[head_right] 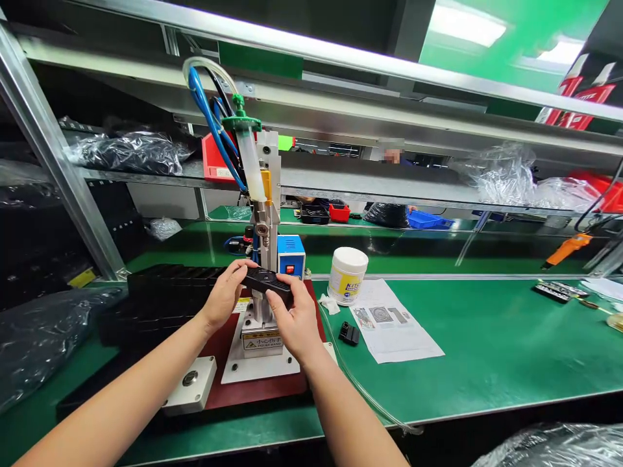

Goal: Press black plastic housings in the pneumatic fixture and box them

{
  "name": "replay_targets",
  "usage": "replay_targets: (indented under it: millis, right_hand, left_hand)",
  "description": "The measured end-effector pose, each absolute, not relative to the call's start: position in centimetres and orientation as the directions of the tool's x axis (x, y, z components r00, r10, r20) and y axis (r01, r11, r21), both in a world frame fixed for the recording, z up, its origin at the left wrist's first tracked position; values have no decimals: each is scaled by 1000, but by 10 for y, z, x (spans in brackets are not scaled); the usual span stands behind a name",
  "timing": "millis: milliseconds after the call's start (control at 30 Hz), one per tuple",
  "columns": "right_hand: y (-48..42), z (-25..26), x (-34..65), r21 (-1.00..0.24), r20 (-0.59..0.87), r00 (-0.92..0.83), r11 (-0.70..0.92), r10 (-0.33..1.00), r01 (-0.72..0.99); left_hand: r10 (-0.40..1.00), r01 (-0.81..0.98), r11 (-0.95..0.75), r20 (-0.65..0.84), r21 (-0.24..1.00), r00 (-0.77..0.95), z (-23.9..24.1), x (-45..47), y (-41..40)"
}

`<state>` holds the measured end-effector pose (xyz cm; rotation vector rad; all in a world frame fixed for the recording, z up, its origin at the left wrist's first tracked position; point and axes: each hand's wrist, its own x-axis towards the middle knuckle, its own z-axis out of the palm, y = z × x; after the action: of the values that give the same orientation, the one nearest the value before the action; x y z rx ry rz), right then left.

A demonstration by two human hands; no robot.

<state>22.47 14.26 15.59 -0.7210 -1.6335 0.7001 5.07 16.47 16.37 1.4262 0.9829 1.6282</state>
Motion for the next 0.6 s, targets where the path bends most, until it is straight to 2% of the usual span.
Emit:
replay_targets:
  millis: [100,233,367,600]
  right_hand:
    - [143,156,226,-730,661,-154,677,734,96]
    - [142,162,231,-671,690,-219,723,690,165]
    - [139,161,234,-648,683,-266,732,680,209]
    - [146,143,227,-695,692,-196,715,695,80]
  left_hand:
    - [908,-153,-418,404,896,-114,162,54,165]
    - [906,-193,-421,399,886,-142,158,56,162]
    - [906,-151,-418,399,896,-143,150,53,161]
    - [872,0,-460,452,888,-187,151,50,158]
